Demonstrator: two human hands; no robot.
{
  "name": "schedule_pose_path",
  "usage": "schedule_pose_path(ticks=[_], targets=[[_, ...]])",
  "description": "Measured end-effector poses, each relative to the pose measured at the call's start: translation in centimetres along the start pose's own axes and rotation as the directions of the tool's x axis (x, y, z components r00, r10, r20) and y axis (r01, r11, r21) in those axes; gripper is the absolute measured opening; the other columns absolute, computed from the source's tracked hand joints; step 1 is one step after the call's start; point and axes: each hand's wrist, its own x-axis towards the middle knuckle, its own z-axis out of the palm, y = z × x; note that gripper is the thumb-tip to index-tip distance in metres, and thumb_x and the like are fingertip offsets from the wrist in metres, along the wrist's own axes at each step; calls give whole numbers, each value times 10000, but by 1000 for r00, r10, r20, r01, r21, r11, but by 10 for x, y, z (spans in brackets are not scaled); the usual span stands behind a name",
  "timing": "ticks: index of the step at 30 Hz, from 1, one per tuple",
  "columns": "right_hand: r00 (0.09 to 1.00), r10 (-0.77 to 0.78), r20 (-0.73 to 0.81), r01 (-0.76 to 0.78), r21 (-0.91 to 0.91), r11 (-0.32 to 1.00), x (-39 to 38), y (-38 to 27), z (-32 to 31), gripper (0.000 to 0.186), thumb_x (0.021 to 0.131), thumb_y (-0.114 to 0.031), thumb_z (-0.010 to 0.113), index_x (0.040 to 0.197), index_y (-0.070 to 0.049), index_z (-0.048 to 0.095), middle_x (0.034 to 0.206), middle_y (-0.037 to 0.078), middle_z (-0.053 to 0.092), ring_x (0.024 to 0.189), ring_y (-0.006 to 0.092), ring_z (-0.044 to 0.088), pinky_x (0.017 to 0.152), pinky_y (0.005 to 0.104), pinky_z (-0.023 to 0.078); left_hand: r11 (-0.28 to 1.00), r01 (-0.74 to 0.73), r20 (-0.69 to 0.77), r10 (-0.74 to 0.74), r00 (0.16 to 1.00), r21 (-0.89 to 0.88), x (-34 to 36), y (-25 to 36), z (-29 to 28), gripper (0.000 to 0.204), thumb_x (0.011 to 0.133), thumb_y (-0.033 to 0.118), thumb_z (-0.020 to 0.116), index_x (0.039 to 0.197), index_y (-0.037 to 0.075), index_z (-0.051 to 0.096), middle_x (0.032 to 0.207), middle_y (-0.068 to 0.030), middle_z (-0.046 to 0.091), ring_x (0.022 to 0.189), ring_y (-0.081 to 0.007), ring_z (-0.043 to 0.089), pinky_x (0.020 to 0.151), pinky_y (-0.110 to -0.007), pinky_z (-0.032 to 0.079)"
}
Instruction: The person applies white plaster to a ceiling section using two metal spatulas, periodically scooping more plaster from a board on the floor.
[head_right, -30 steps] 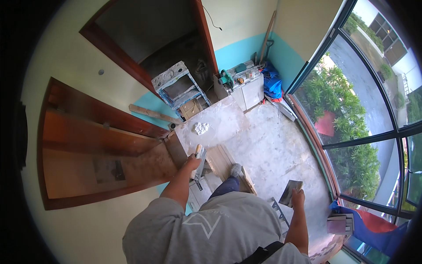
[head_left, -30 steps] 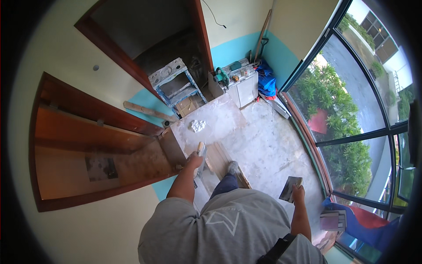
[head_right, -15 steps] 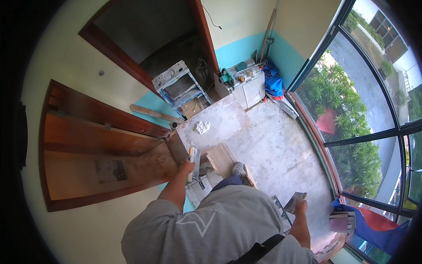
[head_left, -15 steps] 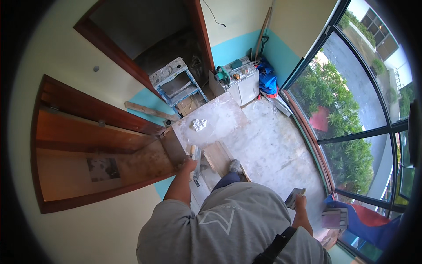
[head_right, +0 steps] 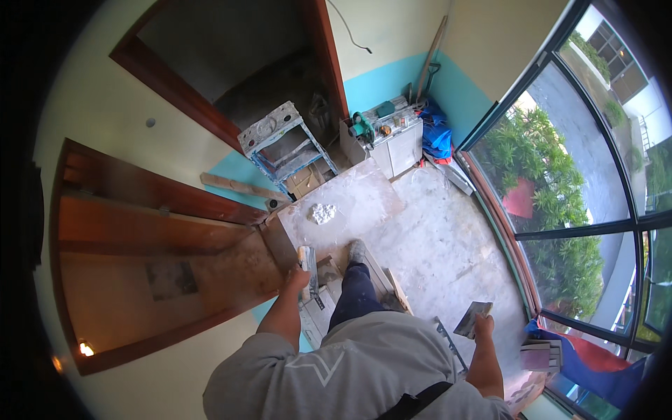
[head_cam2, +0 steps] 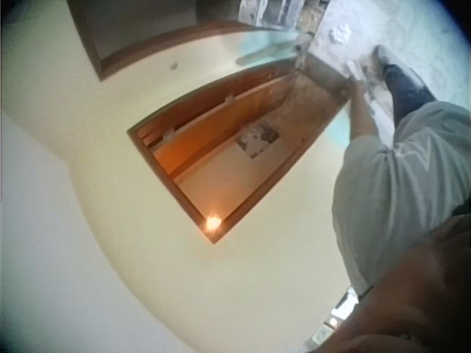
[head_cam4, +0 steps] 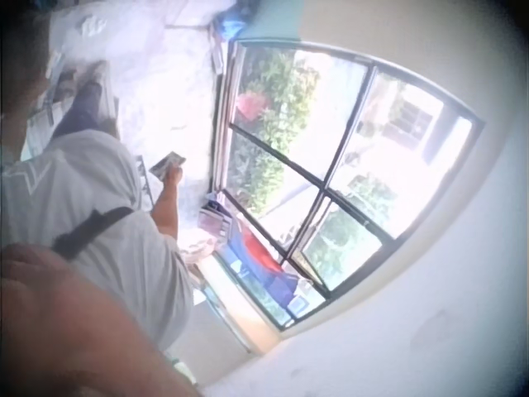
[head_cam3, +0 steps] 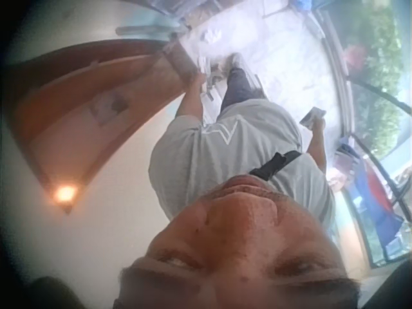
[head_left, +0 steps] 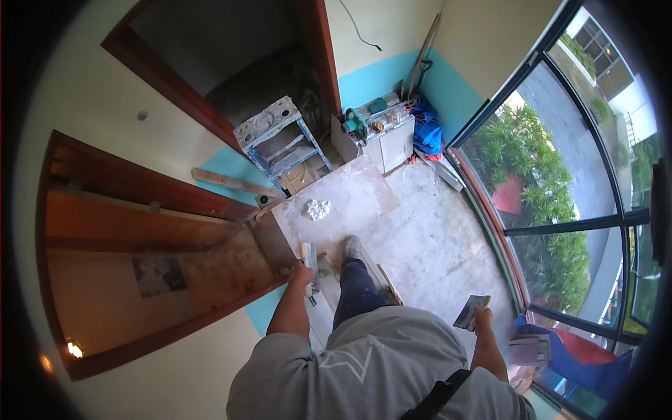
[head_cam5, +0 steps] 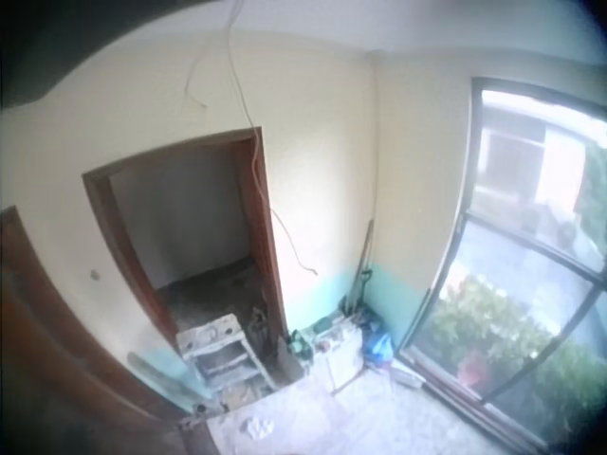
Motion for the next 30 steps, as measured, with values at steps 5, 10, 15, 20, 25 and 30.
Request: schedule_pose_path(ticks=[5, 10, 15, 20, 25, 30], targets=[[993, 50, 110, -62, 103, 993, -10, -84, 39, 449, 809, -320, 662, 1046, 53, 588, 959, 188, 635, 835, 305, 639, 701, 426, 503, 999, 24, 83, -26, 996, 28, 54, 14, -23, 508, 782, 226, 560, 1254, 39, 532, 1301, -214, 547, 1206, -378, 521, 1014, -440, 417], [931, 155, 331, -331, 585, 740, 4, -128, 92, 412, 876, -320, 630, 1139, -15, 543, 1009, 132, 617, 837, 268, 646, 696, 424, 537, 999, -27, 127, 24, 992, 29, 118, 48, -12, 417, 797, 203, 551, 1177, 33, 582, 1178, -218, 619, 1137, -359, 575, 970, -417, 454], [844, 146, 515, -470, 581, 665, -5, -162, 174, 376, 923, -329, 586, 1155, -39, 529, 1009, 112, 618, 878, 267, 661, 736, 431, 562, 997, -55, 105, 50, 993, 47, 177, 70, 12, 390, 818, 222, 554, 1154, 27, 582, 1145, -223, 631, 1082, -380, 598, 939, -436, 470], [794, 96, 601, -471, 507, 721, 21, -165, 259, 397, 942, -313, 565, 1210, -31, 489, 1023, 116, 617, 890, 269, 659, 762, 424, 559, 999, -38, 80, 37, 996, 7, 241, 66, 67, 359, 833, 227, 551, 1107, -4, 575, 1092, -248, 637, 1035, -392, 613, 913, -455, 477], [806, 68, 588, -436, 514, 738, 81, -154, 347, 382, 950, -298, 555, 1223, -41, 486, 1013, 108, 615, 858, 249, 651, 733, 415, 554, 998, -55, 42, 54, 998, 27, 295, 55, 122, 423, 838, 274, 533, 1135, -28, 553, 1101, -278, 626, 1034, -413, 611, 916, -454, 484], [807, -75, 586, -305, 521, 797, 138, -179, 435, 348, 945, -290, 562, 1200, -60, 503, 984, 88, 608, 838, 220, 632, 688, 391, 546, 998, -57, -101, 56, 993, -10, 352, 35, 165, 328, 860, 213, 510, 1077, -28, 554, 1058, -273, 631, 1007, -402, 615, 891, -458, 480]])
